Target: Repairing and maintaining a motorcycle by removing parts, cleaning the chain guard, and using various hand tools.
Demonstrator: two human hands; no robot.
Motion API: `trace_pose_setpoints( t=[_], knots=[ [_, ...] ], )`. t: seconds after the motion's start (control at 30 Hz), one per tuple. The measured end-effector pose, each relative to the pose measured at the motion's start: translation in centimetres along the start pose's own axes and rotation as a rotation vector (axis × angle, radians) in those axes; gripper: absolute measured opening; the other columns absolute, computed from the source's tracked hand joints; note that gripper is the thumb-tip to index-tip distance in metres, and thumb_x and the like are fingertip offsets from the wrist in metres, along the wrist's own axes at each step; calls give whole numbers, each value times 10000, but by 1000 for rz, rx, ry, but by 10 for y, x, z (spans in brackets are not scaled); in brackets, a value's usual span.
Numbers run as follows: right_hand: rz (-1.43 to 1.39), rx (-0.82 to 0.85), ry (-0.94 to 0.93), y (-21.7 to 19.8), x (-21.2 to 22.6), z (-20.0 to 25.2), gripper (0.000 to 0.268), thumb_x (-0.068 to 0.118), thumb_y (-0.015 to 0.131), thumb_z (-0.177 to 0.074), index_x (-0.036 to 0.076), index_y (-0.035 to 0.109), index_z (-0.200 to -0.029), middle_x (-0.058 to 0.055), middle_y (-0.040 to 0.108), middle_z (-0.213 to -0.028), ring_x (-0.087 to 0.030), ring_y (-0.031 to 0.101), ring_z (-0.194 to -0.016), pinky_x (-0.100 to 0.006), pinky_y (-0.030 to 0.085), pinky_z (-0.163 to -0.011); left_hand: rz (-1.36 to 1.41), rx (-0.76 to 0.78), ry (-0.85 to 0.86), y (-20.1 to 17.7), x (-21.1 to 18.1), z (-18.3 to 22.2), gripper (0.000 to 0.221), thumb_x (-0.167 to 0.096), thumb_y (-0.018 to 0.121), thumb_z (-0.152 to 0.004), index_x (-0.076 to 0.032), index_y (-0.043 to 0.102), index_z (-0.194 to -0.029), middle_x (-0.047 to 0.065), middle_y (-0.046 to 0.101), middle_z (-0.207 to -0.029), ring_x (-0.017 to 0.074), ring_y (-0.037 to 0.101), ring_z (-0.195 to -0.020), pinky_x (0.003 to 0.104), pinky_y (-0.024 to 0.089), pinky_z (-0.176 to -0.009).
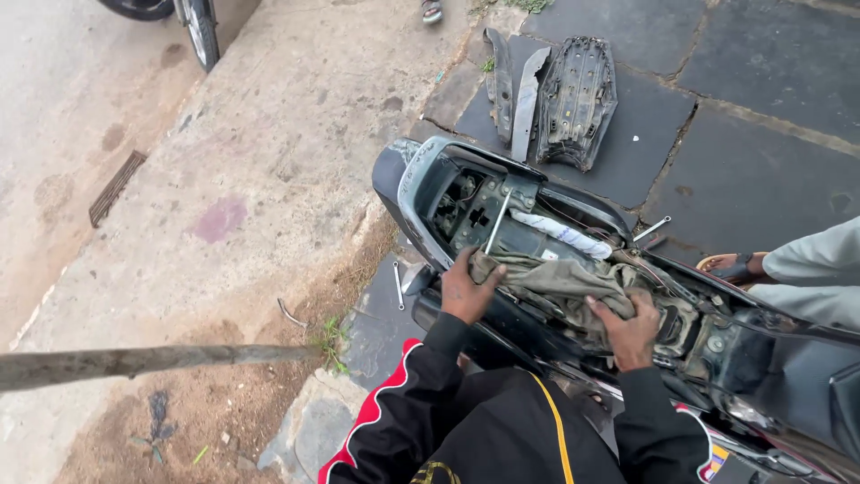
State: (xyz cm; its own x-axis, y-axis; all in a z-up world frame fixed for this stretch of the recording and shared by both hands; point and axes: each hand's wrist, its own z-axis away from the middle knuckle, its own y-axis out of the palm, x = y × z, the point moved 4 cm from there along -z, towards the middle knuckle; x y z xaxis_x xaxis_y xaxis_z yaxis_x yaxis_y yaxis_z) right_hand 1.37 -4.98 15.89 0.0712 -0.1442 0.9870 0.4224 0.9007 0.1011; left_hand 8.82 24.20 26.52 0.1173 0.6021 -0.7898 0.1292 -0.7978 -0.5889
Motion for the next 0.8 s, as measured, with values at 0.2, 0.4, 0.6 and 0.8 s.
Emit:
trace_pose_setpoints(
  t=[0.2, 0.4, 0.6, 0.8],
  knots=[
    [18, -684, -166, 107, 22, -56, 421, 25, 854, -838, -40, 634, -1190, -183, 686, -1152, -230, 677, -956, -356, 547, -837, -268, -62, -111, -136, 12, -93, 684, -564, 825, -780, -58, 641, -1201, 152, 696, -737, 321, 706, -699, 453, 554, -689],
    [426, -452, -405, 201, 78, -106, 475, 72, 796, -885, 18, 610, -1318, -162, 725, -1197, -294, 744, -1066, -394, 577, -973, -438, -218, -46, -163, 38, -165, 731, -657, 813, -758, -46, 645, -1121, 137, 674, -788, 312, 687, -721, 450, 533, -648],
    [728, 160, -211, 283, 8, -163, 535, 101, 673, -830, 75, 636, -1363, -230, 700, -1203, -422, 676, -1115, -468, 533, -1032, -609, -63, -12, -93, 58, -200, 706, -656, 797, -755, -43, 601, -1046, 222, 672, -926, 409, 681, -825, 524, 518, -683],
    [602, 482, -307, 261, -92, -90, 513, 132, 677, -785, 14, 654, -1284, -220, 663, -1301, -403, 617, -1240, -480, 478, -1077, -559, 49, -143, -80, 65, -210, 498, -525, 698, -896, -83, 602, -1105, 219, 696, -1041, 448, 697, -953, 560, 534, -803]
  ],
)
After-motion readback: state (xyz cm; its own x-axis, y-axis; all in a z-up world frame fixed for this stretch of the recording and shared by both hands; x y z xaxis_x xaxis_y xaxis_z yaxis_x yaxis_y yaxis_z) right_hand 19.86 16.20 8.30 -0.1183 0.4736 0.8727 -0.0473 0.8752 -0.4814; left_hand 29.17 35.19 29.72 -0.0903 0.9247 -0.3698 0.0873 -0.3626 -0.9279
